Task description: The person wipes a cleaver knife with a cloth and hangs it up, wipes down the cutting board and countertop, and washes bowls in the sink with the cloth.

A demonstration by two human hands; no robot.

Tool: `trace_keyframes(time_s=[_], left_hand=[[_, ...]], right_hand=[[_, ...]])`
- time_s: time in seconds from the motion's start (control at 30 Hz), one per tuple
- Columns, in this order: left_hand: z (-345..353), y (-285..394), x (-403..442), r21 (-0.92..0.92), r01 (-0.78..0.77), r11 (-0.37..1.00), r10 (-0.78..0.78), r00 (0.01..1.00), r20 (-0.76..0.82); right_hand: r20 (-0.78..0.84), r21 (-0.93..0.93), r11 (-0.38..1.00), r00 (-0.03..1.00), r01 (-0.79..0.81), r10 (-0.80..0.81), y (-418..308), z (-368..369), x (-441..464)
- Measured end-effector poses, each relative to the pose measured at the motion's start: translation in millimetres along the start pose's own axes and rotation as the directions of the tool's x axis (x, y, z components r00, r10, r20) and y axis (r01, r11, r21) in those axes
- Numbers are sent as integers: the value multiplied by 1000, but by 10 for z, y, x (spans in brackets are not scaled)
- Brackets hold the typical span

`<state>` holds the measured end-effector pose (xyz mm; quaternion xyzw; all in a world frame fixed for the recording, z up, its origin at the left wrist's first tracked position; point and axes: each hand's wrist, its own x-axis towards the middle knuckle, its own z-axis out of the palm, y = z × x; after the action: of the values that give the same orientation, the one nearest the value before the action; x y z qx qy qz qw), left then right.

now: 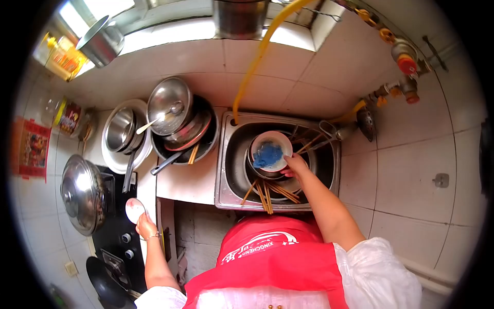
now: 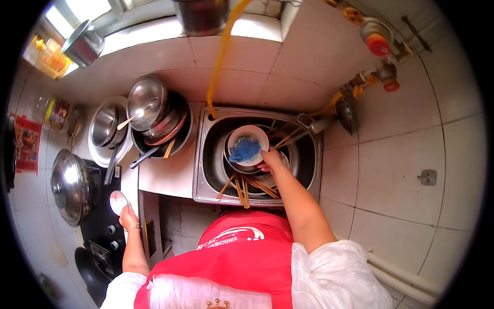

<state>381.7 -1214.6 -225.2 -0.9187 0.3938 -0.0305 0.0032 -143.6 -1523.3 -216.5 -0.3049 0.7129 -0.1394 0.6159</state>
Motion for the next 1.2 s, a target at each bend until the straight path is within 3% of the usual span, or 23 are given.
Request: trace_keyframes(time_s=[0.03, 0.07, 0.17, 0.23, 0.3, 0.43, 0.5, 0.6, 0.73, 0.83, 0.9, 1.1, 1.2], left_hand=[[13, -11, 13, 19, -31, 999, 32, 999, -22], [27, -8, 44, 37, 29, 999, -31, 998, 62], [-146, 175, 47, 140, 64, 988, -73, 995, 63], [-192, 262, 71, 135, 107, 985, -116, 991, 62], [-81, 239, 79, 84, -73, 994, 88, 978, -190], [-137, 783, 18, -136, -420, 897, 393, 900, -186], [-169, 1141, -75, -224, -526, 821, 500, 850, -163], [-380, 1852, -249, -341, -615, 711, 626, 774, -89], [-500, 2572, -385, -493, -686, 535, 744, 659, -109], [-575, 3063, -459, -546, -696, 465, 791, 605, -98], [-625, 3423, -480, -582, -699, 416, 822, 562, -87], [-727, 4199, -506, -672, -703, 233, 889, 434, -146], [-704, 4310, -560, -660, -708, 253, 889, 439, -131]], right_hand=[[17, 38, 999, 1000, -9, 9, -2, -36, -26], [92, 66, 998, 996, -15, 9, 66, -115, 33], [46, 249, 967, 998, -56, 45, 53, -418, 6], [-11, 409, 912, 1000, 21, -18, 107, -708, 122], [-55, 521, 851, 998, 64, -41, 41, -966, 182], [-98, 710, 689, 989, 145, -107, -202, -1294, 283], [-135, 701, 675, 972, 230, -191, -292, -1334, 339], [-88, 697, 677, 966, 235, -244, -340, -1305, 373], [-65, 730, 644, 961, 229, -269, -261, -1332, 542], [-74, 721, 673, 984, 166, -164, -191, -1317, 558], [-26, 579, 803, 988, 141, -155, -149, -1226, 511], [-105, 650, 735, 981, 192, -163, -302, -1242, 306], [-58, 634, 755, 984, 167, -170, -299, -1352, 353]])
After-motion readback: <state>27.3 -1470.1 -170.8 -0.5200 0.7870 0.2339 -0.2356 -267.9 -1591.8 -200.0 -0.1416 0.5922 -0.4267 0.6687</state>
